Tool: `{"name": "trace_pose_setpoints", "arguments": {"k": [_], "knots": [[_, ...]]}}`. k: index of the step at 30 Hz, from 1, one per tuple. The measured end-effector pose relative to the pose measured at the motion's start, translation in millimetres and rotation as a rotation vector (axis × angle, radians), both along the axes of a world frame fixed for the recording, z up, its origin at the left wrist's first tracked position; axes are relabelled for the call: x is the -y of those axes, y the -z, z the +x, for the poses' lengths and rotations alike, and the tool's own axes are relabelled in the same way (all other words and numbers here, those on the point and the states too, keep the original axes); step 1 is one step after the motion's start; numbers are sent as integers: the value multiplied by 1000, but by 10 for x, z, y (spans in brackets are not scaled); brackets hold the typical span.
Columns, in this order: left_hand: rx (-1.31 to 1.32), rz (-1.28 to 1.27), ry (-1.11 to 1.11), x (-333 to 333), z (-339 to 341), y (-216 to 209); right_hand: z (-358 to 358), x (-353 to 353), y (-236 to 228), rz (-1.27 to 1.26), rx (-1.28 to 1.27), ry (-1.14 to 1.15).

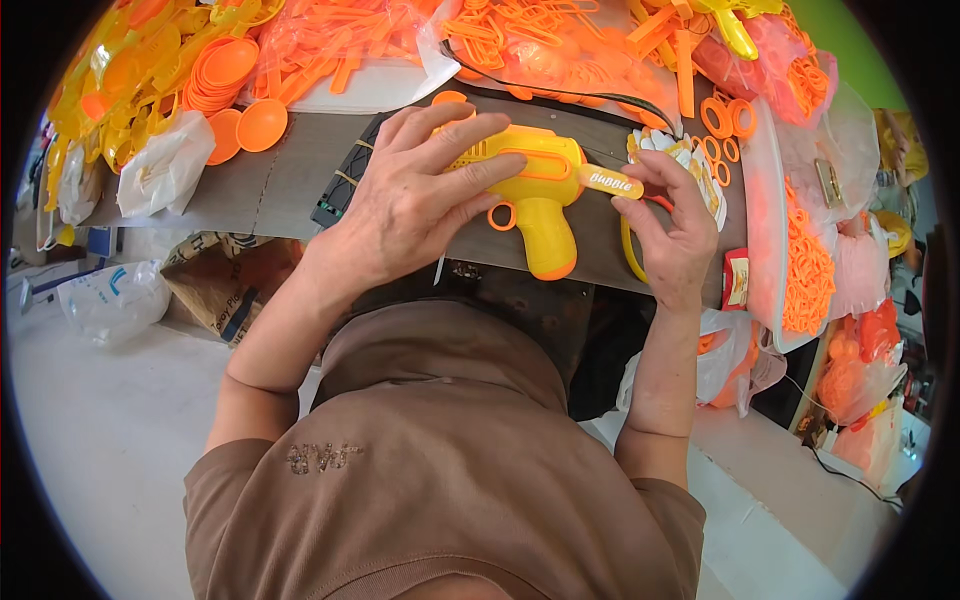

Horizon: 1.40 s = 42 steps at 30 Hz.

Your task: Assembling plastic toy guns by connecting various internal and external components at a workbench.

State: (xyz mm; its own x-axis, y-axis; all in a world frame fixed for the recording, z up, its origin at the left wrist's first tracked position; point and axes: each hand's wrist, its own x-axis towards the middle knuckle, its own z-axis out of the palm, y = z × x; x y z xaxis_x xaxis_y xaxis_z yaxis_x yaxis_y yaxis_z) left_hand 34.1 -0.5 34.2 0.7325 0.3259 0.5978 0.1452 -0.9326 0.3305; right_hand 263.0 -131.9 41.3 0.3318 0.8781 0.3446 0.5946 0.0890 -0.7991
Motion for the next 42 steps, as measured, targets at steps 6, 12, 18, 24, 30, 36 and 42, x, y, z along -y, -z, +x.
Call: {"name": "trace_pose_setpoints", "arguments": {"k": [6, 12, 18, 24, 30, 36, 42], "knots": [[-26, -31, 44, -45, -41, 169, -46, -90, -75, -71, 71, -80], [-17, -42, 62, -74, -46, 188, -136, -302, -50, -18, 221, -160], [-6, -67, 65, -75, -46, 198, -209, -375, 44, 20, 212, -199], [-4, -75, 69, -82, -42, 194, -273, -400, 87, 56, 219, -189], [-40, -72, 68, -73, -35, 150, -289, -397, 94, 62, 231, -192], [-74, -37, 76, -83, -38, 122, -304, -349, 191, 133, 250, -170], [-81, -35, 73, -74, -37, 119, -309, -306, 353, 202, 142, -131]]}}
